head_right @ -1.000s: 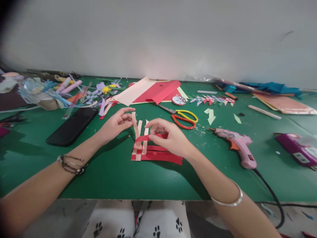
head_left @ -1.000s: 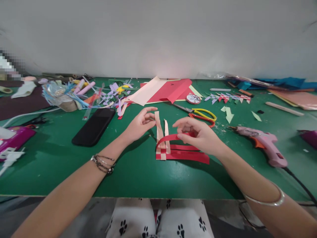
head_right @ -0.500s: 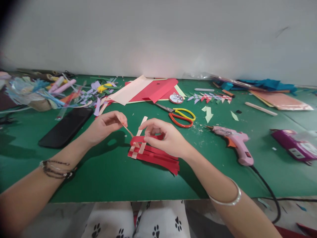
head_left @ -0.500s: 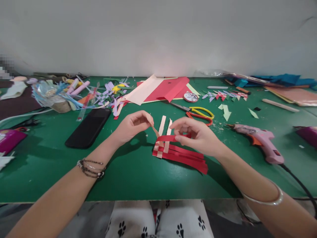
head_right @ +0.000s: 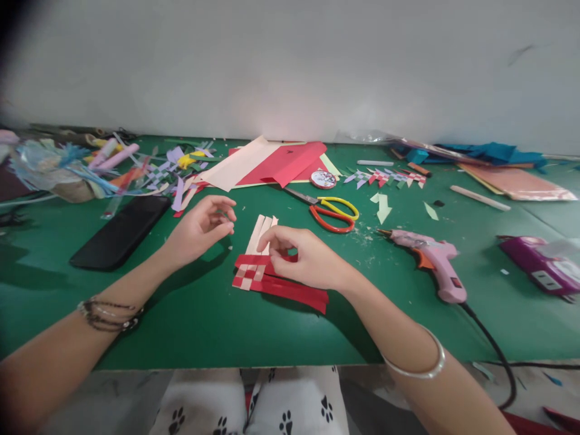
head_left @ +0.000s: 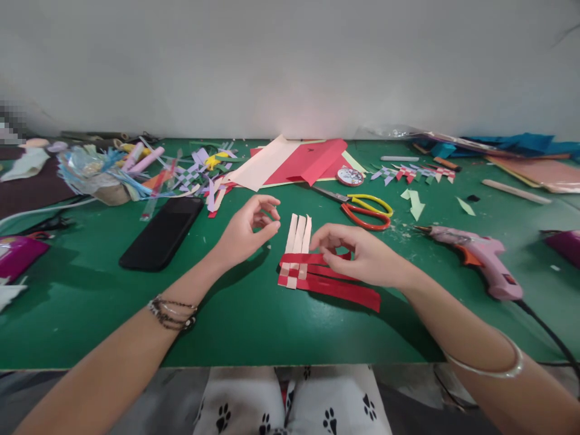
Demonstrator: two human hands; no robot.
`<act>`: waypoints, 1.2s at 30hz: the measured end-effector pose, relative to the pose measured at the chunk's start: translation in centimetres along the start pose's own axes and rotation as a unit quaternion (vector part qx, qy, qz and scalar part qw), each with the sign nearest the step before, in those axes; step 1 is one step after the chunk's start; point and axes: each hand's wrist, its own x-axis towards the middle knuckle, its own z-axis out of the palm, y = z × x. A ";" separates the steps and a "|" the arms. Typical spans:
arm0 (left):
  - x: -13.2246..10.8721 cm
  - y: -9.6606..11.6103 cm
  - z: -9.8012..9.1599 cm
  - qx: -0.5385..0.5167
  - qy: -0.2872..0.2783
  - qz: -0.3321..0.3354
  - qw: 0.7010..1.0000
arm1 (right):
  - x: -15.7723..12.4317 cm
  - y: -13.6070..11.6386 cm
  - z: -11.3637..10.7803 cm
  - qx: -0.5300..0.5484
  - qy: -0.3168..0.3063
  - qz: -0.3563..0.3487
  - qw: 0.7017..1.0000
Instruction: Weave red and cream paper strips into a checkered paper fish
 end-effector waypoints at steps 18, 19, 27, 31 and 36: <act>-1.4 1.5 2.0 0.228 -0.199 0.093 0.949 | 0.0 0.1 -1.4 0.069 0.026 0.027 0.997; -1.3 1.4 1.9 0.227 -0.182 0.092 0.952 | 0.1 0.2 -1.7 0.075 0.061 0.024 0.995; -1.6 1.6 1.3 0.165 -0.141 -0.029 0.976 | -2.4 -1.4 -4.6 -0.052 0.342 0.009 0.938; -1.6 1.6 1.1 0.157 -0.120 -0.066 0.978 | -6.9 -3.6 -5.8 -0.247 0.379 0.103 0.886; -1.7 1.3 0.9 0.132 -0.126 -0.077 0.980 | -11.8 -2.1 -7.0 -0.458 0.370 0.351 0.728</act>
